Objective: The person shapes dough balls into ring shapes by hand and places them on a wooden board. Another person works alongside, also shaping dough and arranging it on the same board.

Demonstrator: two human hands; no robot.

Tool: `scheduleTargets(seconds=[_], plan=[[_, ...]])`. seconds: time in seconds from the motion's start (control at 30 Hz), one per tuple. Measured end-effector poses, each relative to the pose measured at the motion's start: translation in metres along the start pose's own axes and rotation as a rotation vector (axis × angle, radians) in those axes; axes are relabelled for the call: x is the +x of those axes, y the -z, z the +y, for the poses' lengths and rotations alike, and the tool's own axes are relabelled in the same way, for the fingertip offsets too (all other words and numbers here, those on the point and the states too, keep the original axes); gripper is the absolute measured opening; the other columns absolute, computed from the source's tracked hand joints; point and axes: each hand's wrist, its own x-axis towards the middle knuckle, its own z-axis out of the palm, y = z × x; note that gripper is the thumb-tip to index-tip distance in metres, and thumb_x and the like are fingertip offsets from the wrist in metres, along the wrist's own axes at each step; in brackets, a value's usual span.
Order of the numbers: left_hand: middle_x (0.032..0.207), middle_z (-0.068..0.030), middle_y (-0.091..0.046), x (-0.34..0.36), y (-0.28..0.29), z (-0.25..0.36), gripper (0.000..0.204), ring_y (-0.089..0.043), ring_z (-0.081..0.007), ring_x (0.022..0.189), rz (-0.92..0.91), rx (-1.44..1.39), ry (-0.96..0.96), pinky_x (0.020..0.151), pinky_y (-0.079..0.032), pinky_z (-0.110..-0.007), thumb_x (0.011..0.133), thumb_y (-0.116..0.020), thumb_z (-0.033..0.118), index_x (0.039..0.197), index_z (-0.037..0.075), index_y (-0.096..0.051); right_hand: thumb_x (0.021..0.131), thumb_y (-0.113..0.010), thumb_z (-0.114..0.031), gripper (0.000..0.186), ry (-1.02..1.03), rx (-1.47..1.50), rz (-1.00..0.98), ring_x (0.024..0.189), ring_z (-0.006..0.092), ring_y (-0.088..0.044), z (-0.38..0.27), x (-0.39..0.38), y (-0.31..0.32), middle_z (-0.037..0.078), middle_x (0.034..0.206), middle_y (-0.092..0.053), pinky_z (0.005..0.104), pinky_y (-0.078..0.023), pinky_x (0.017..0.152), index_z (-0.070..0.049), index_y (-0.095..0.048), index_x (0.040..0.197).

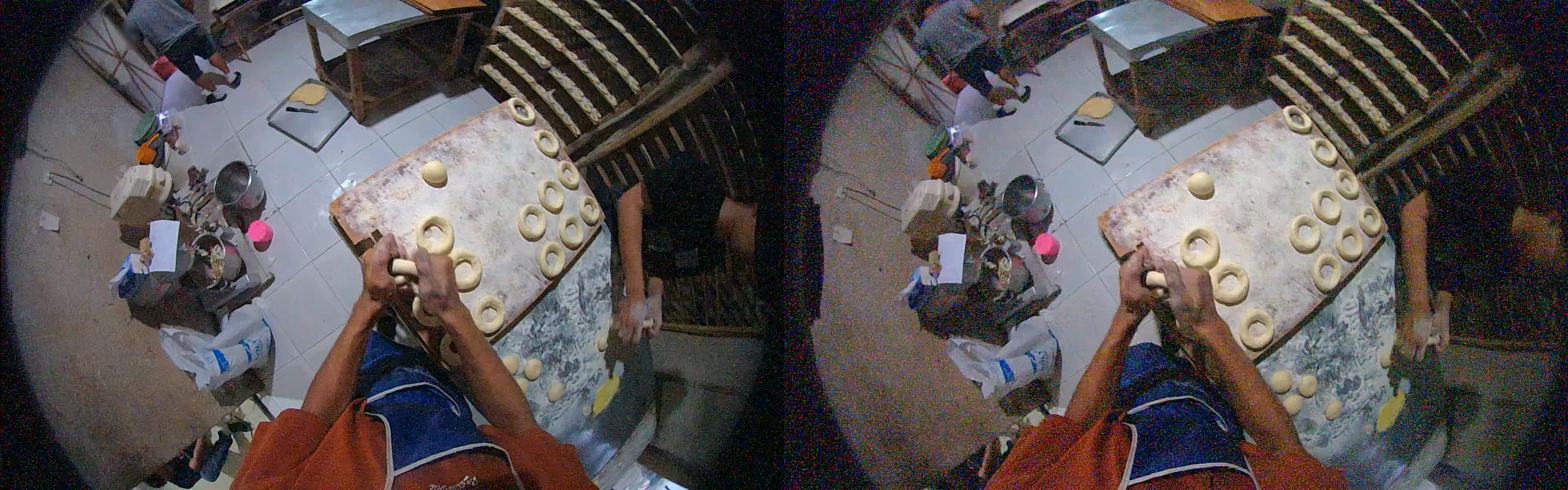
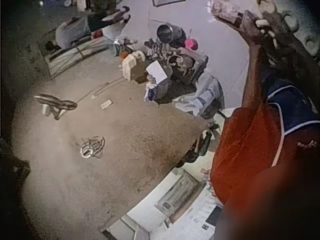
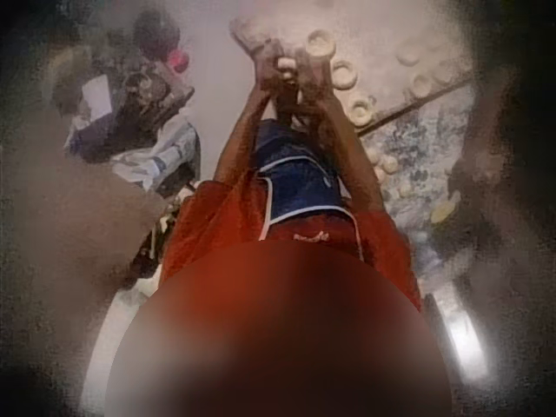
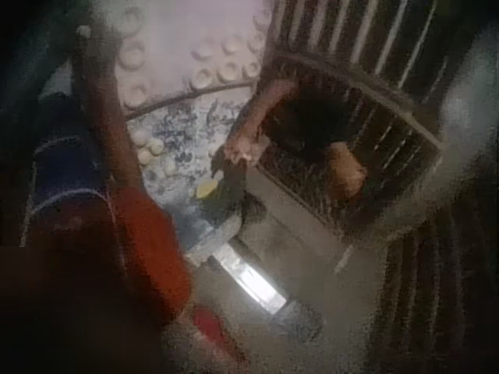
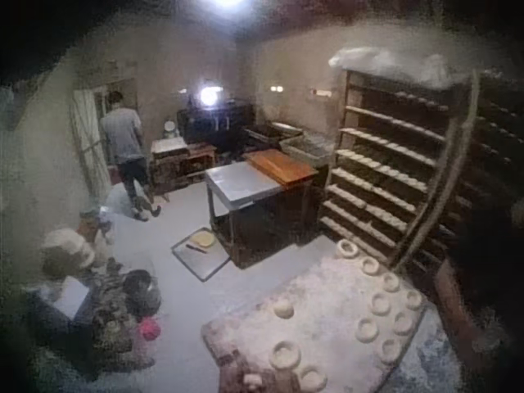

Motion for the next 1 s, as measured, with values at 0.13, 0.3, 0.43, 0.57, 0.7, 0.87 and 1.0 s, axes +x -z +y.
scheduleTargets(seconds=[0.13, 0.3, 0.43, 0.57, 0.7, 0.87, 1.0], plan=[[0.069, -0.0018, -0.054, 0.036, 0.060, 0.004, 0.044, -0.048, -0.0099, 0.061, 0.032, 0.245, -0.182, 0.052, -0.039, -0.029, 0.096, -0.038, 0.040, 0.075, 0.004, -0.047, 0.077, -0.069, -0.021, 0.025, 0.065, 0.062, -0.209, 0.069, 0.0281, -0.058, -0.028, 0.058, -0.015, 0.017, 0.078, -0.063, 0.0387, -0.047, 0.068, -0.001, -0.060, 0.089], [0.078, -0.0166, -0.056, 0.089, 0.082, -0.003, 0.039, -0.058, -0.0260, 0.070, 0.212, 0.255, 0.115, 0.067, -0.046, -0.037, 0.098, -0.037, 0.032, 0.096, -0.002, -0.056, 0.071, -0.075, -0.026, 0.048, -0.176, 0.067, -0.143, 0.084, 0.0268, -0.063, -0.023, 0.108, -0.020, 0.016, 0.089, -0.065, 0.0378, -0.049, 0.078, -0.001, -0.057, 0.109], [0.090, -0.0197, -0.059, 0.102, 0.085, -0.011, 0.020, -0.057, -0.0385, 0.086, 0.278, 0.783, 0.039, 0.075, -0.045, -0.047, 0.092, -0.046, 0.016, 0.097, 0.000, -0.058, 0.077, -0.071, -0.028, 0.068, -0.001, -0.573, 0.055, 0.110, 0.0425, -0.051, 0.016, 0.115, -0.015, 0.027, 0.117, -0.052, 0.0493, -0.042, 0.094, 0.000, -0.040, 0.132], [0.090, -0.0168, -0.058, 0.093, 0.091, -0.020, 0.024, -0.055, -0.0327, 0.085, 0.119, 0.833, -0.167, 0.073, -0.045, -0.043, 0.081, -0.067, 0.018, 0.099, 0.002, -0.063, 0.087, -0.052, -0.009, 0.046, 0.319, -0.814, 0.240, 0.112, 0.0431, -0.049, 0.065, 0.141, 0.019, 0.026, 0.120, -0.051, 0.0500, -0.043, 0.092, 0.006, -0.042, 0.130], [0.082, -0.0129, -0.059, 0.093, 0.089, -0.037, 0.024, -0.056, -0.0290, 0.079, 0.107, 0.737, -0.199, 0.072, -0.045, -0.040, 0.075, -0.073, 0.021, 0.090, 0.003, -0.069, 0.084, -0.052, -0.009, 0.042, 0.203, -0.834, -0.036, 0.106, 0.0432, -0.053, 0.108, 0.165, 0.033, 0.027, 0.118, -0.054, 0.0499, -0.045, 0.088, 0.003, -0.048, 0.125], [0.083, -0.0140, -0.064, 0.103, 0.089, -0.052, 0.014, -0.059, -0.0274, 0.080, 0.015, 0.690, -0.197, 0.074, -0.046, -0.039, 0.082, -0.066, 0.013, 0.089, 0.001, -0.068, 0.078, -0.048, -0.004, 0.036, 0.105, -0.555, 0.208, 0.109, 0.0367, -0.054, 0.107, 0.160, 0.025, 0.023, 0.116, -0.057, 0.0433, -0.039, 0.099, 0.000, -0.059, 0.112], [0.099, -0.0091, -0.058, 0.090, 0.093, -0.042, 0.026, -0.060, -0.0151, 0.081, -0.018, 0.408, 0.024, 0.069, -0.052, -0.030, 0.089, -0.065, 0.012, 0.109, -0.002, -0.060, 0.069, -0.070, -0.007, 0.040, -0.082, 0.068, 0.189, 0.083, 0.0334, -0.064, 0.065, 0.106, 0.051, 0.018, 0.087, -0.065, 0.0444, -0.051, 0.074, -0.002, -0.055, 0.106]])
